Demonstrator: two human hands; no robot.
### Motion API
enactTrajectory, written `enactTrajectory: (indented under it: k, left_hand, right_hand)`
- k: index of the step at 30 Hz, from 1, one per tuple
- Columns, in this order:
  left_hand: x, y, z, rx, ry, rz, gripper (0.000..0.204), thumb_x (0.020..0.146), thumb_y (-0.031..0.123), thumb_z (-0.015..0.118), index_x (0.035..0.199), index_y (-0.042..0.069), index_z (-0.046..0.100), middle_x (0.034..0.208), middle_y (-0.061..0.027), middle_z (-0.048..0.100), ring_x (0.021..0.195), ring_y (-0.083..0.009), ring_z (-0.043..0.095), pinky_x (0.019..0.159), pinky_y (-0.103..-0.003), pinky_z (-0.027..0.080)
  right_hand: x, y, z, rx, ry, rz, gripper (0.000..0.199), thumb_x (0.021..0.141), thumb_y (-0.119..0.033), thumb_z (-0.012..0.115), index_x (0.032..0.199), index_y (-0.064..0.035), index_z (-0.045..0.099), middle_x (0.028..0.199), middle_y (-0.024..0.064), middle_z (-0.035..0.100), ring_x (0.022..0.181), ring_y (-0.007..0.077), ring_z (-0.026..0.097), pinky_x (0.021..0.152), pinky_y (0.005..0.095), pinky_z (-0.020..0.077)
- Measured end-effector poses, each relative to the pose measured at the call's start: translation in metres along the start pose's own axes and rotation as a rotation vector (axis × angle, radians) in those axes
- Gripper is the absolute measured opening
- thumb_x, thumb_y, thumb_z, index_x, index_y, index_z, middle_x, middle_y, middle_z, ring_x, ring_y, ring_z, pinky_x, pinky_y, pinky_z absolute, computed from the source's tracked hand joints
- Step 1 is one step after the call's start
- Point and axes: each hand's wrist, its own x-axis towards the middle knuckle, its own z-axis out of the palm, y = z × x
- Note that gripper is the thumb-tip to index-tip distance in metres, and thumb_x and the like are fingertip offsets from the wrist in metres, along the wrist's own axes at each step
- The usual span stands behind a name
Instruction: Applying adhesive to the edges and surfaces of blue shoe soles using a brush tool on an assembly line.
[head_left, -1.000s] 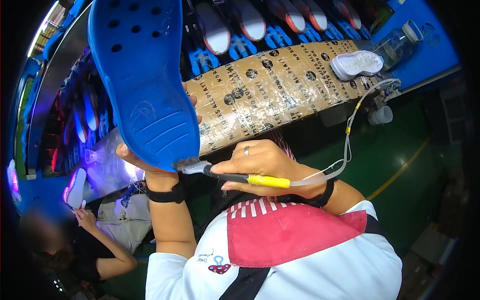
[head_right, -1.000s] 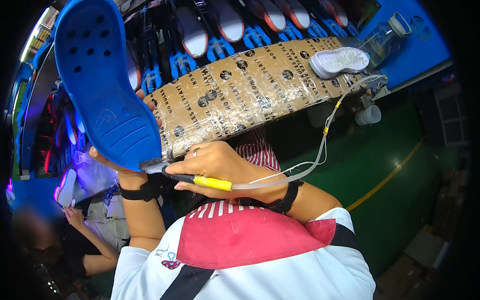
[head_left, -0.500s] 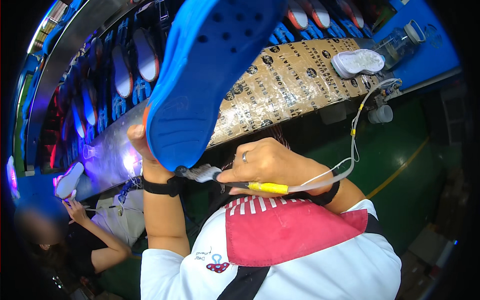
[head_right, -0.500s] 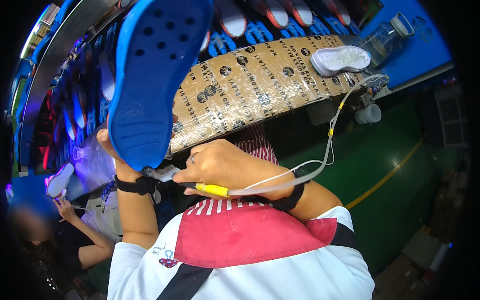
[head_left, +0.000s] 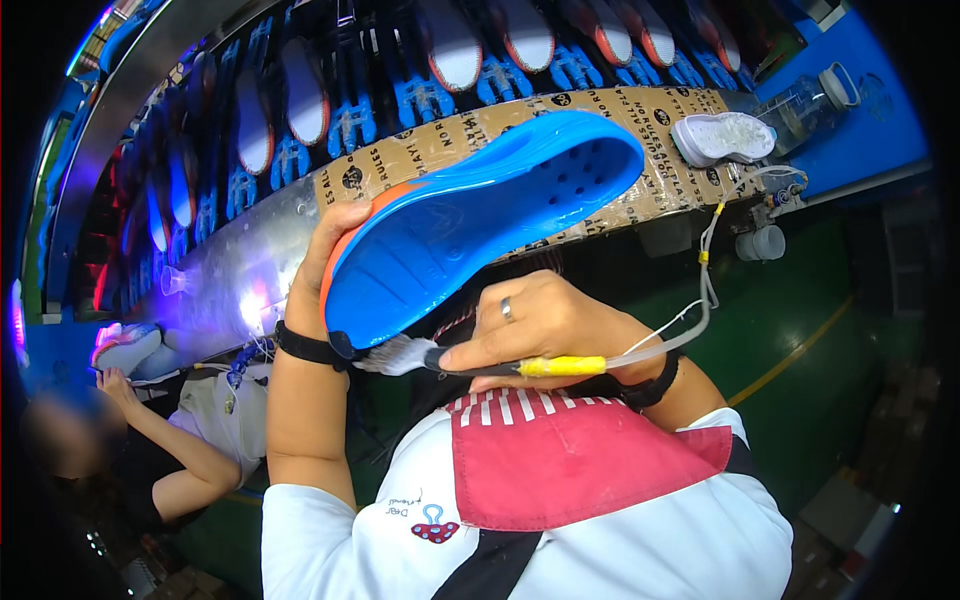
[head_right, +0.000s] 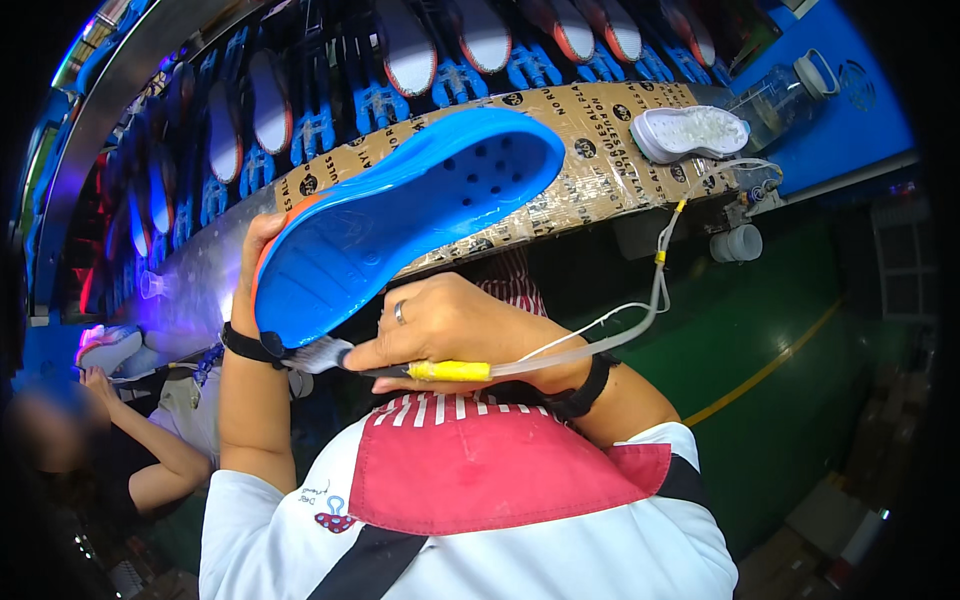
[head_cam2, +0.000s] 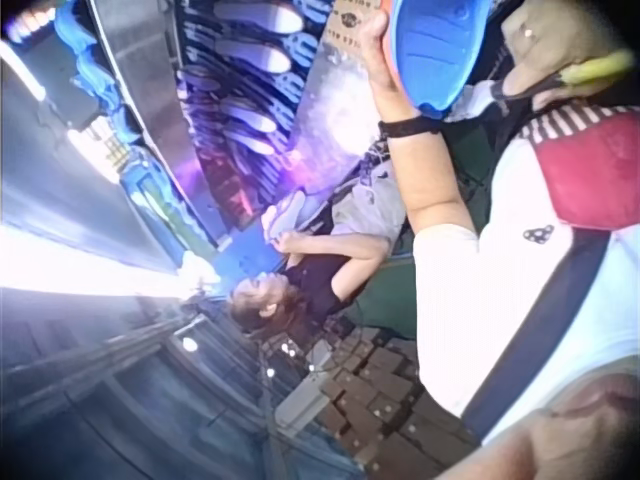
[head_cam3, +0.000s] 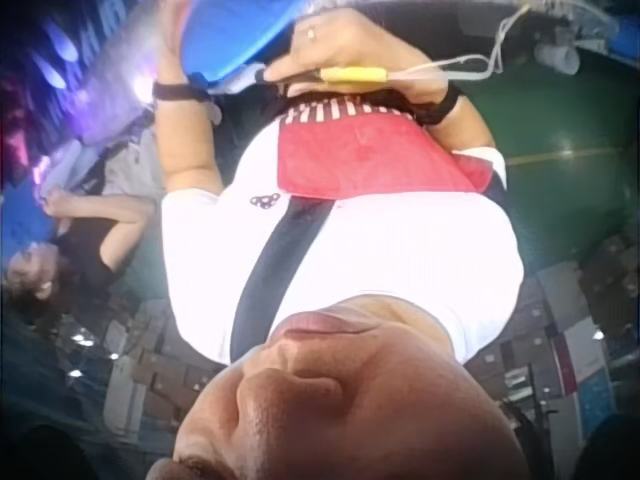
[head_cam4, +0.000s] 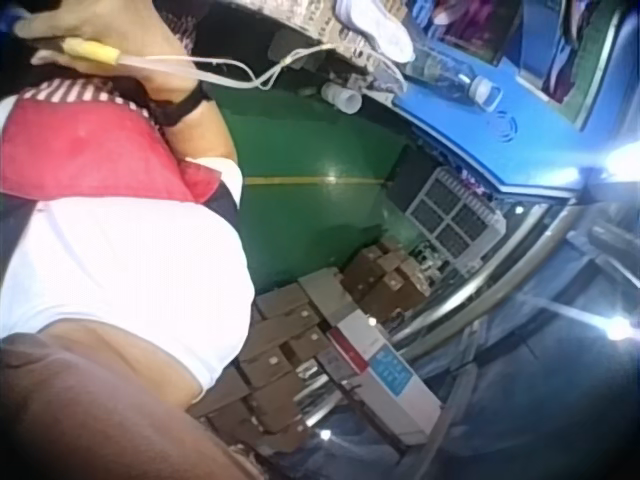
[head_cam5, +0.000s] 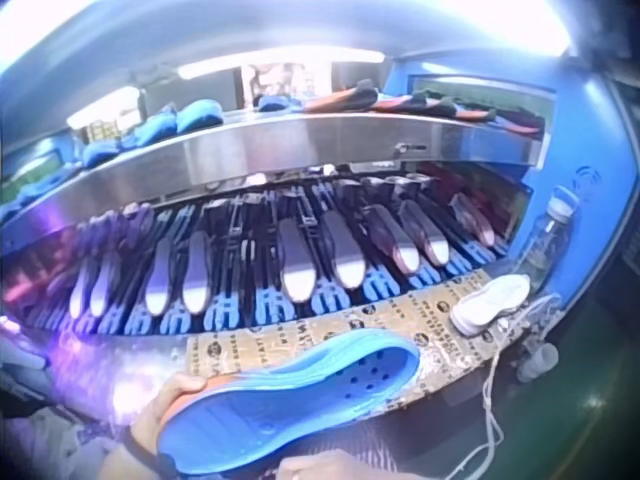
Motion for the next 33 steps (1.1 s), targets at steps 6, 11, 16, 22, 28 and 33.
enactTrajectory:
  k: [6, 11, 16, 22, 28, 33]
  left_hand:
    - [-0.007, -0.003, 0.007, 0.082, 0.114, -0.013, 0.054, 0.087, 0.035, 0.047, 0.124, -0.005, 0.051, 0.115, -0.0187, 0.062, 0.099, -0.0263, 0.062, 0.089, -0.036, 0.049]
    - [-0.016, 0.006, 0.010, 0.087, 0.171, -0.102, 0.053, 0.087, 0.033, 0.048, 0.123, -0.005, 0.052, 0.114, -0.0194, 0.062, 0.099, -0.0269, 0.063, 0.090, -0.036, 0.049]
    - [-0.019, 0.010, 0.002, 0.162, 0.196, -0.042, 0.053, 0.087, 0.034, 0.048, 0.123, -0.005, 0.052, 0.114, -0.0199, 0.062, 0.099, -0.0273, 0.063, 0.089, -0.037, 0.050]
    - [-0.028, 0.016, 0.029, 0.010, 0.074, -0.075, 0.046, 0.086, 0.026, 0.055, 0.118, -0.007, 0.055, 0.110, -0.0190, 0.064, 0.094, -0.0253, 0.065, 0.085, -0.034, 0.052]
    - [-0.034, 0.016, -0.003, 0.128, 0.226, -0.021, 0.056, 0.087, 0.036, 0.049, 0.124, -0.006, 0.051, 0.114, -0.0200, 0.062, 0.099, -0.0277, 0.063, 0.090, -0.036, 0.050]
    - [-0.041, 0.019, 0.013, 0.076, 0.285, 0.029, 0.046, 0.084, 0.026, 0.060, 0.114, -0.009, 0.057, 0.103, -0.0198, 0.065, 0.088, -0.0241, 0.066, 0.081, -0.032, 0.054]
  right_hand:
    - [-0.001, 0.001, 0.003, -0.088, 0.055, 0.031, 0.024, 0.070, -0.017, 0.076, 0.093, -0.0129, 0.068, 0.063, 0.0051, 0.056, 0.061, 0.0220, 0.055, 0.054, 0.0325, 0.0460]
    - [-0.008, 0.000, -0.004, -0.046, 0.109, 0.025, 0.027, 0.069, -0.015, 0.078, 0.094, -0.0138, 0.069, 0.061, 0.0052, 0.056, 0.059, 0.0218, 0.056, 0.053, 0.0323, 0.0462]
    - [-0.014, 0.005, 0.004, -0.100, 0.074, 0.055, 0.024, 0.072, -0.021, 0.076, 0.094, -0.0140, 0.069, 0.061, 0.0048, 0.057, 0.058, 0.0223, 0.057, 0.054, 0.0331, 0.0468]
    - [-0.021, 0.005, 0.001, -0.141, 0.155, 0.083, 0.023, 0.072, -0.019, 0.076, 0.094, -0.0132, 0.069, 0.061, 0.0044, 0.056, 0.059, 0.0213, 0.057, 0.054, 0.0310, 0.0473]
    - [-0.017, 0.004, 0.008, -0.096, 0.094, 0.050, 0.024, 0.073, -0.018, 0.075, 0.095, -0.0131, 0.069, 0.064, 0.0040, 0.058, 0.062, 0.0201, 0.058, 0.054, 0.0308, 0.0488]
    - [-0.016, 0.008, 0.006, -0.277, 0.224, 0.097, 0.023, 0.072, -0.013, 0.073, 0.095, -0.0123, 0.068, 0.064, 0.0020, 0.057, 0.063, 0.0181, 0.057, 0.052, 0.0291, 0.0477]
